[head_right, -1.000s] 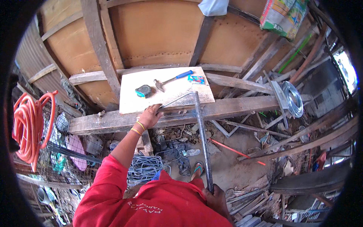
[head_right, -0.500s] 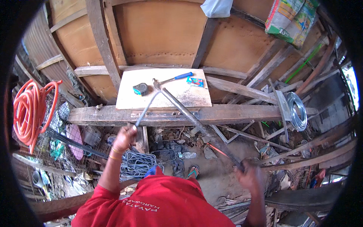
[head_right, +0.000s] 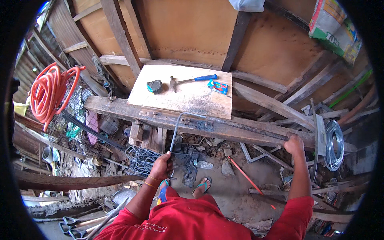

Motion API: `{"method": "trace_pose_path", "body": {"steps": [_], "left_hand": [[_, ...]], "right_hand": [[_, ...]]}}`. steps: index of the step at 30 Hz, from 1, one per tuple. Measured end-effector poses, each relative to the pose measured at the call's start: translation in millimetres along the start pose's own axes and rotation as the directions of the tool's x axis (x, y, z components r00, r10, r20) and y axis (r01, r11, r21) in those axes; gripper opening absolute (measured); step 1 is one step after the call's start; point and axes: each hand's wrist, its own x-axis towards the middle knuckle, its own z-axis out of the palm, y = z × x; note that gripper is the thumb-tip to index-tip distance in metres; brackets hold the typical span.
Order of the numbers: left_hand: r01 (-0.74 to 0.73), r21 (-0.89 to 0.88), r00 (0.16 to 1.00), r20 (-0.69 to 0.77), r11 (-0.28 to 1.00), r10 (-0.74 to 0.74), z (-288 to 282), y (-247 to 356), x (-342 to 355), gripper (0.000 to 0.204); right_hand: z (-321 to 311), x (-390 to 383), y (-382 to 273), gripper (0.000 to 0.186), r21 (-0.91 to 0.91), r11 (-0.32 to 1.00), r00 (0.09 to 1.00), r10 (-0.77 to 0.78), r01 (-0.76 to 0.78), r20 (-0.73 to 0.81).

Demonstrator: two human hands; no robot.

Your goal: The person repeatedly bends metal rods into U-shaped hooks using a wooden beam as a fulcrum. They place each rod on the beam, apply downward force with both hands to bend it, then lift and set the finished hook aside. The process is repeated multiple times throughout the clip.

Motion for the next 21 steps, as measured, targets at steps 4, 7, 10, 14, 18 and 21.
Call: {"method": "trace_pose_path", "body": {"steps": [4,7,10,14,18,21], "left_hand": [[0.079,-0.054,0.994,-0.073,0.995,-0.083,11.6,-22.8,12.6,0.033],[0.099,-0.018,0.991,-0.086,0.995,-0.1,16.1,-38.8,16.9,0.032],[0.09,-0.002,0.989,-0.121,0.996,-0.089,16.8,-43.3,19.6,0.033],[0.03,0.061,0.981,-0.191,0.998,-0.018,15.2,-36.2,21.6,0.031],[0.05,0.08,0.964,-0.266,0.996,-0.027,14.1,-29.3,22.4,0.035],[0.025,0.088,0.961,-0.276,0.996,0.0,14.1,-28.5,23.3,0.035]], "right_hand": [[32.4,47.3,9.4,0.056,-0.021,0.999,0.997,-0.031,0.032,0.073],[55.5,69.8,13.7,0.06,-0.016,0.999,0.992,-0.039,0.041,0.117],[69.2,80.7,13.3,0.063,-0.016,0.999,0.99,-0.047,0.05,0.131],[75.3,74.4,16.1,0.064,0.068,0.992,0.978,-0.118,0.107,0.173],[81.7,57.0,23.3,0.063,0.23,0.949,0.955,-0.254,0.216,0.153],[89.8,49.3,25.6,0.062,0.325,0.926,0.97,-0.228,0.189,0.084]]}}
